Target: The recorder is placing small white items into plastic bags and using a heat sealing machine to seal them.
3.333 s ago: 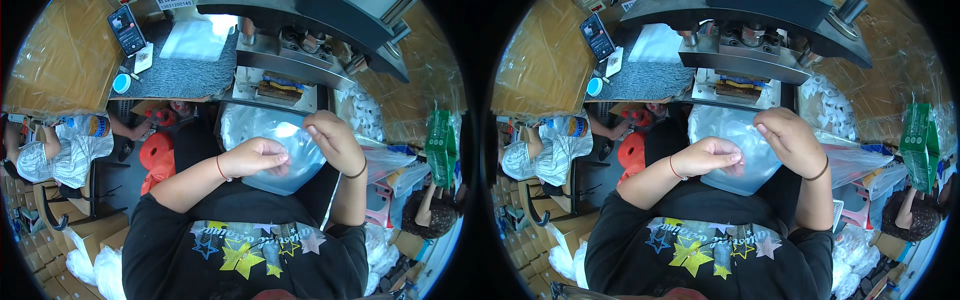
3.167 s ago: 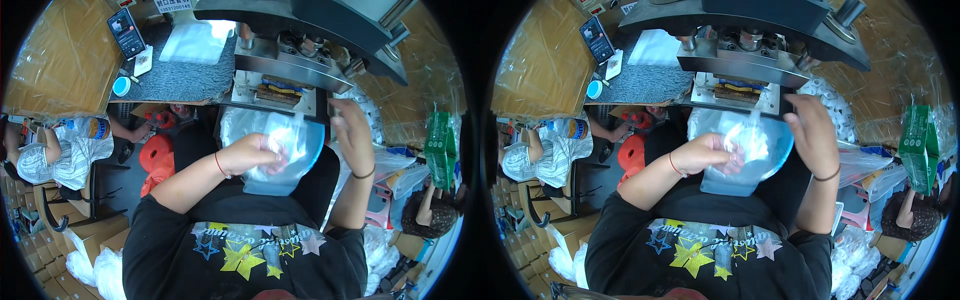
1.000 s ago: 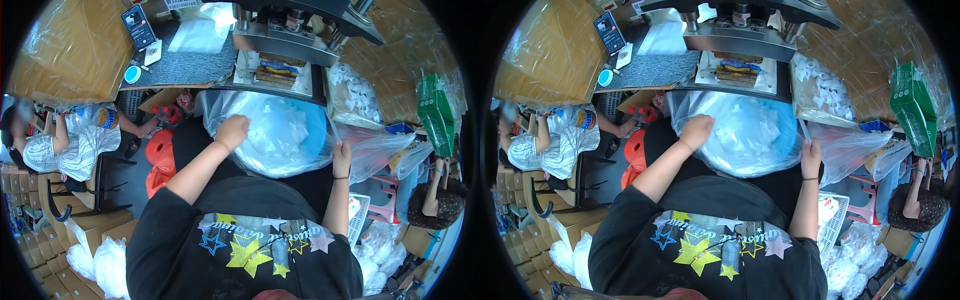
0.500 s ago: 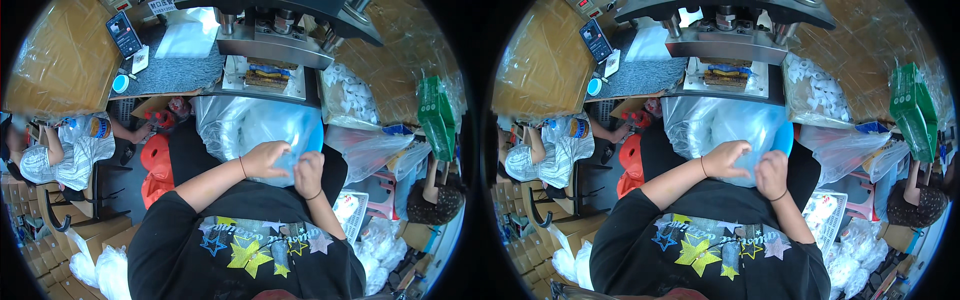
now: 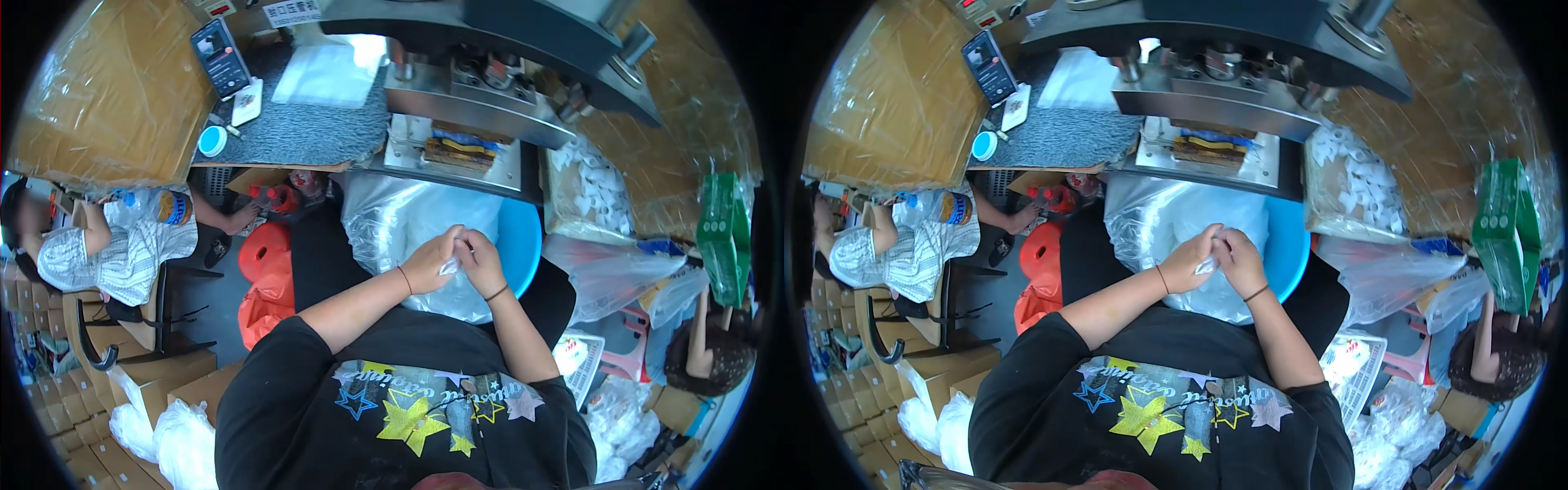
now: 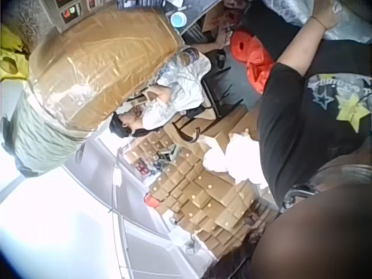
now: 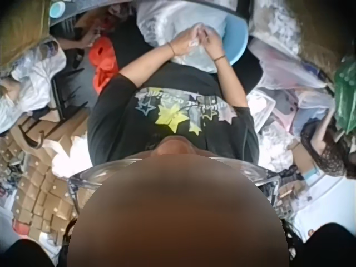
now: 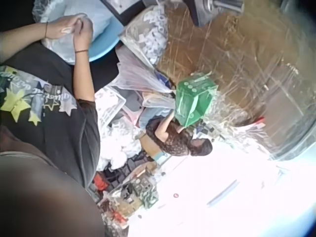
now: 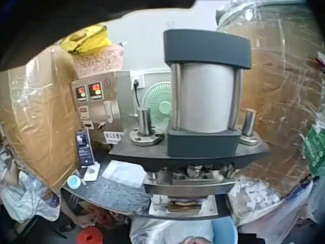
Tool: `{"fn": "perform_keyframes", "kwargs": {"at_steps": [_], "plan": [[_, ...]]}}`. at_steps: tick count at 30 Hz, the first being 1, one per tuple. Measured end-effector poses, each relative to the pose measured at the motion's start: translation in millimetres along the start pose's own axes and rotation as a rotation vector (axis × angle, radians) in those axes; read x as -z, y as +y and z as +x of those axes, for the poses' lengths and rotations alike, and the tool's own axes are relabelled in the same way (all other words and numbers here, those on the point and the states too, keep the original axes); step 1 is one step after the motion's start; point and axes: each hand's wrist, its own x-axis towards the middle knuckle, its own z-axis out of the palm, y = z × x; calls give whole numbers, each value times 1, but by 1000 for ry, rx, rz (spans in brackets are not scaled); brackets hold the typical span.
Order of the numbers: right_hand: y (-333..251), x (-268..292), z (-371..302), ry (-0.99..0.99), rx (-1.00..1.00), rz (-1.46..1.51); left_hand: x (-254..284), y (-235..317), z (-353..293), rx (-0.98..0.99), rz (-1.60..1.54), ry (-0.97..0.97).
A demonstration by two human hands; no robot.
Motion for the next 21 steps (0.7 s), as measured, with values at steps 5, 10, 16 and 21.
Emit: {"fn": "perform_keyframes", "kwargs": {"at_steps": [5,10,16,21], "plan": [[-5,-5,-10,326,439,-730,15,-23,9,522,-590,-310],[-16,-12,-34,61,706,-642,24,-24,15,574,-746,-454],[51,9,0,-73,173,-783,21,-10,5,297,-247,-321],[74,32,11,-546,-95,-358,7,-2,-3,-71,291,-239]]}}
